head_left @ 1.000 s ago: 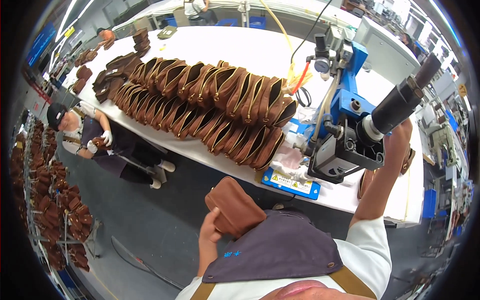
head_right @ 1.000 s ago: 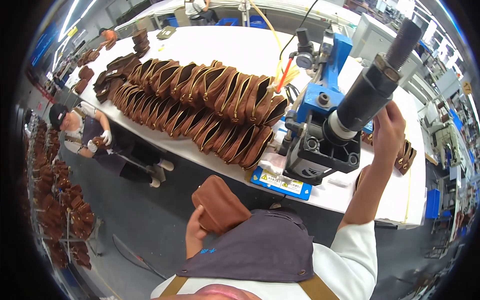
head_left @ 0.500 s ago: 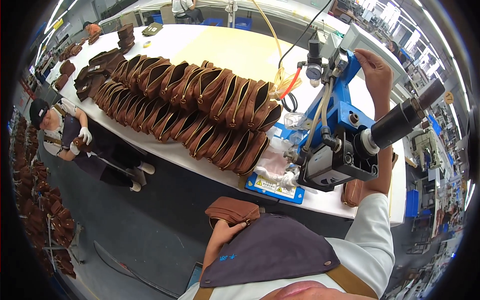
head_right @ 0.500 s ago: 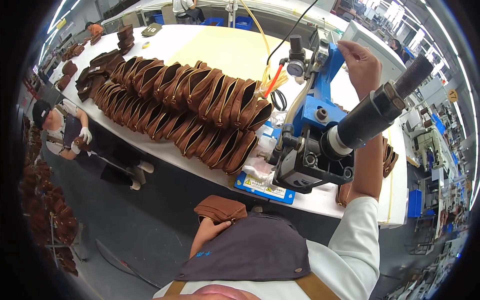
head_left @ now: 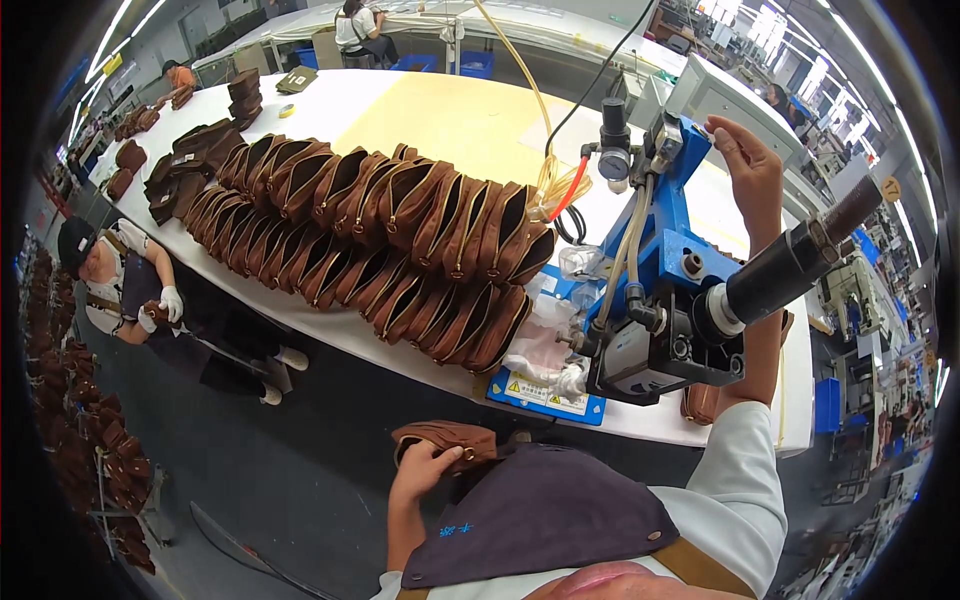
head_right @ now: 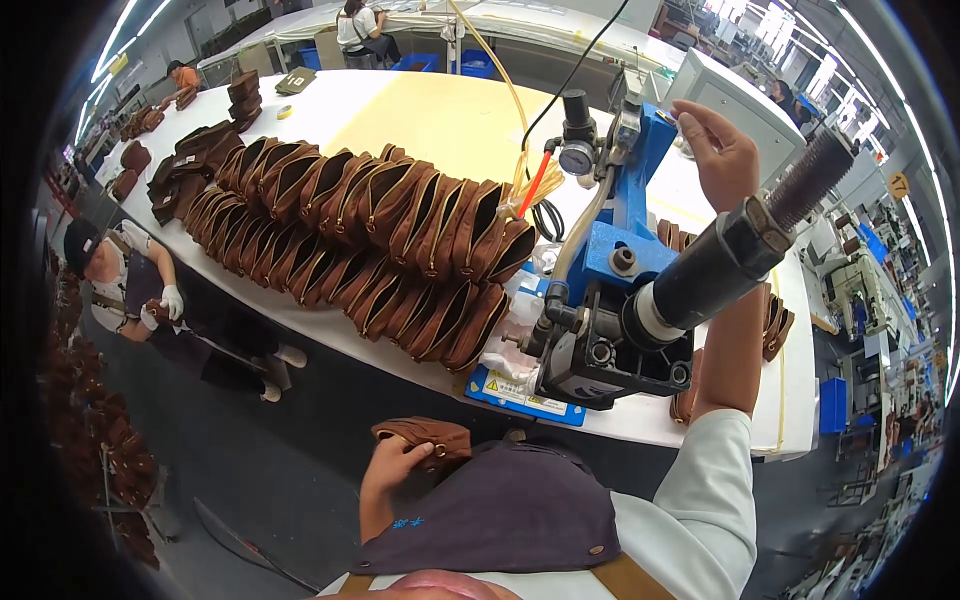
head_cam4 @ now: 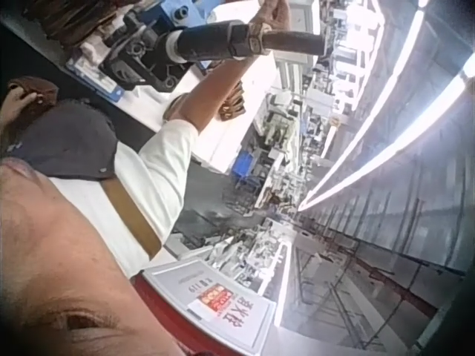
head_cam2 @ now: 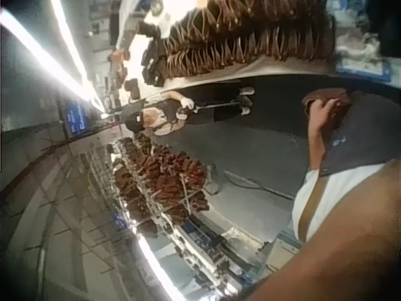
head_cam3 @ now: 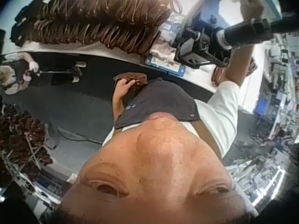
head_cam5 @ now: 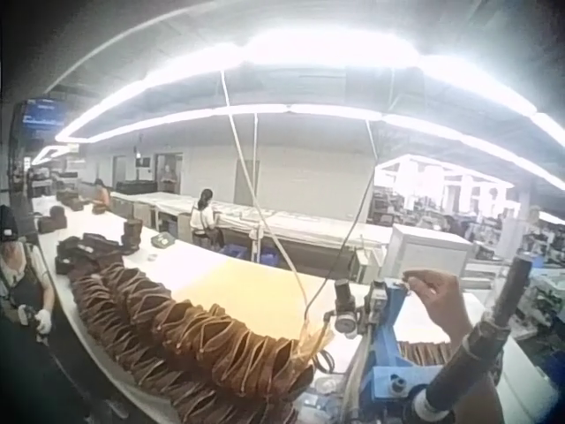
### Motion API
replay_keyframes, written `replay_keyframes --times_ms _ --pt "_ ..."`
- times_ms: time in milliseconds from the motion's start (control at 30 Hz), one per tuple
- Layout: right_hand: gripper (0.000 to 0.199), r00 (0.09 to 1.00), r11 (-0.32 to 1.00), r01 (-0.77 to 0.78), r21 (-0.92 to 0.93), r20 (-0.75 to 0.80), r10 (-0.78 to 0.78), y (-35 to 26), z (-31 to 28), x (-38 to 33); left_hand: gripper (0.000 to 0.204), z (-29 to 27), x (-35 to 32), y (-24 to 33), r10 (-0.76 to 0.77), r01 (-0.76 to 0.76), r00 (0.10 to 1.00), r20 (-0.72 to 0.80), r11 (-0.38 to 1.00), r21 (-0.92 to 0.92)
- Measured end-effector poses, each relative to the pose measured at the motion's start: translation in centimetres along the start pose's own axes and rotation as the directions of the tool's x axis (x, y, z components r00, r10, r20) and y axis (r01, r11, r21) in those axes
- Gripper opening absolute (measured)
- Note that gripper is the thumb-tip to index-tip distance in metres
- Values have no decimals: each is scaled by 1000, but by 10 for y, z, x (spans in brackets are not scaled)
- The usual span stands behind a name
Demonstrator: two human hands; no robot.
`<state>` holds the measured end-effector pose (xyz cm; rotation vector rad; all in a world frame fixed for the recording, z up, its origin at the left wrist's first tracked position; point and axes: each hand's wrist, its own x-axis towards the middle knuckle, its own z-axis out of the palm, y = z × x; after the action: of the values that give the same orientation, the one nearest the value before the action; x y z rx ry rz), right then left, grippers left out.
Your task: Pressing a logo or hardware onto leather bags using a specialized machine.
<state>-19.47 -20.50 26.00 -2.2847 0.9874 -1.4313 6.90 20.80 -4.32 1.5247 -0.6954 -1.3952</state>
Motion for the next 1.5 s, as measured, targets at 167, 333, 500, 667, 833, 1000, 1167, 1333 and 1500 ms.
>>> replay_keyframes --times_ms 167,333,500,667,833,1000,1167,1333,1500 --pt "30 974 977 156 -146 186 -128 -18 -2 -1 32 -18 -12 21 44 47 990 -134 797 602" --pt "32 989 977 84 -196 137 -58 -11 0 7 34 -17 -19 34 162 123 933 -323 697 706" --pt "25 986 954 111 -280 149 -72 -18 -1 15 36 -5 -24 33 332 10 873 -358 721 693" --pt "21 965 923 -2 -385 241 102 -28 3 33 38 3 -24 22 346 -4 863 -369 734 680" --pt "17 894 980 -153 -130 404 193 -12 -9 49 36 9 -19 20 301 -55 909 -287 770 635" --pt "15 905 973 -227 53 380 190 1 -3 45 35 6 -16 26 305 -70 915 -262 762 644" --pt "17 935 967 -232 104 298 192 1 -1 44 33 0 -10 24 346 -162 925 -155 731 663" --pt "17 989 998 43 -46 145 -36 -8 7 30 32 0 -7 30 331 -203 940 -78 730 653" --pt "17 961 899 274 -341 136 -241 -22 3 21 31 -5 -8 33 371 -293 928 43 651 701"
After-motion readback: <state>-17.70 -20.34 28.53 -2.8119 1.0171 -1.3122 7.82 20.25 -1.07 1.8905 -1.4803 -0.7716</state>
